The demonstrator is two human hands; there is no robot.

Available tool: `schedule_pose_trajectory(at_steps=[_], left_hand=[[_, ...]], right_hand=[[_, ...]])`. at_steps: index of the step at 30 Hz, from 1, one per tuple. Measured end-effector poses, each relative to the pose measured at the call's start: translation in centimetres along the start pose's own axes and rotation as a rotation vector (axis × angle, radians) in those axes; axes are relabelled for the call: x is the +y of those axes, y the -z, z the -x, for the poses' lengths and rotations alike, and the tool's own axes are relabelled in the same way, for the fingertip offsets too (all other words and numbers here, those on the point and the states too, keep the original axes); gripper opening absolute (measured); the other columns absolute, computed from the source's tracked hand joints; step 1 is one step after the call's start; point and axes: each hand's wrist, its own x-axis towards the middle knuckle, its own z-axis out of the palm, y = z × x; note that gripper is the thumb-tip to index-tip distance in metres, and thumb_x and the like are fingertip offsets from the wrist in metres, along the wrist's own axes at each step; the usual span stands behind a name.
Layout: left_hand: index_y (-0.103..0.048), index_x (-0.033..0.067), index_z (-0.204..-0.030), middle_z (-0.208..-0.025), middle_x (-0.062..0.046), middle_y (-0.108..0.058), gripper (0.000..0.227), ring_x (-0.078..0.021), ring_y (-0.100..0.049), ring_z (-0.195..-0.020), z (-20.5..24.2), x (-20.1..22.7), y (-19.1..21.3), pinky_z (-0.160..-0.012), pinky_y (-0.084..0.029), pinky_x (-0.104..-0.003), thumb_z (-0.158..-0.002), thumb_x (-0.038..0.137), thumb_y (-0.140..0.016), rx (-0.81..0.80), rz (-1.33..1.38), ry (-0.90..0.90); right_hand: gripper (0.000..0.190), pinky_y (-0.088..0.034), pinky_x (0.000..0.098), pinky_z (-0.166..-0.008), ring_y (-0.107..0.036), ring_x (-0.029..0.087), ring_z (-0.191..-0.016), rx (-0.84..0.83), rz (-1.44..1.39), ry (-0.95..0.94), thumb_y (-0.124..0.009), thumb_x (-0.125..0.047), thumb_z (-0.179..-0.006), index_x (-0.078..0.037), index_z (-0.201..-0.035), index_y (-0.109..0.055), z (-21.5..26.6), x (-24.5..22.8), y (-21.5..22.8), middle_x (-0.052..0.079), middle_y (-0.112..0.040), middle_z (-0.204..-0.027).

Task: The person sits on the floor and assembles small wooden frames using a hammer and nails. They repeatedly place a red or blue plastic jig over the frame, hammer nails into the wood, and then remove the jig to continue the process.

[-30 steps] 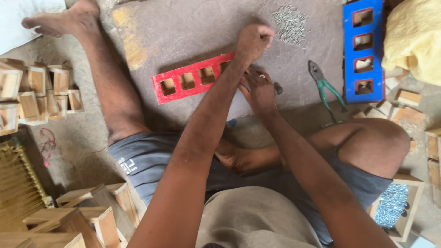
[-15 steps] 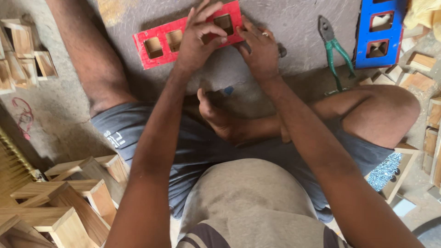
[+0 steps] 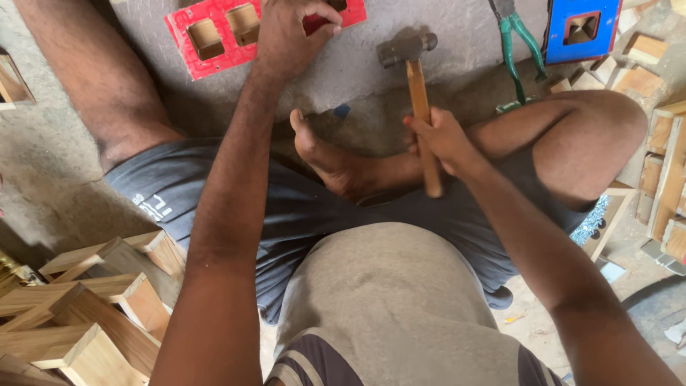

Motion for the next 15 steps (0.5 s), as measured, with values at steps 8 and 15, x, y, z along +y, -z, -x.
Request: schedule_pose_trajectory(at_steps=[8,15], left_hand=[[-0.079,0.0141,-0.100,-0.096,-0.003,-0.075,0.013,-0.0259,-0.069,-0.088,0.4,-0.1,-0.3,-0.079,-0.052,-0.042,-0.092,0.018,-0.088,0.012,0.027,0.026],[-0.075,0.0099,-0.110,-0.102,-0.009,-0.074,0.027,-0.0308,-0.068,-0.095,0.8,-1.6,-0.4,-0.084,-0.052,-0.043,-0.089,0.020,-0.090,-0.006,0.019,-0.055]], right_hand=[[0.029,-0.049,0.0478,-0.058,-0.067,0.042,-0.071,0.161,0.451,0.693,-0.064,-0.019,-0.109,0.003,-0.121,-0.049,-0.5,-1.5,-0.3,0.022,-0.065,-0.080],[0.030,-0.053,0.0479,-0.057,-0.070,0.038,-0.070,0.170,0.565,0.592,-0.068,-0.021,-0.107,0.000,-0.123,-0.054,-1.8,-5.0,-0.4,0.020,-0.067,-0.079]])
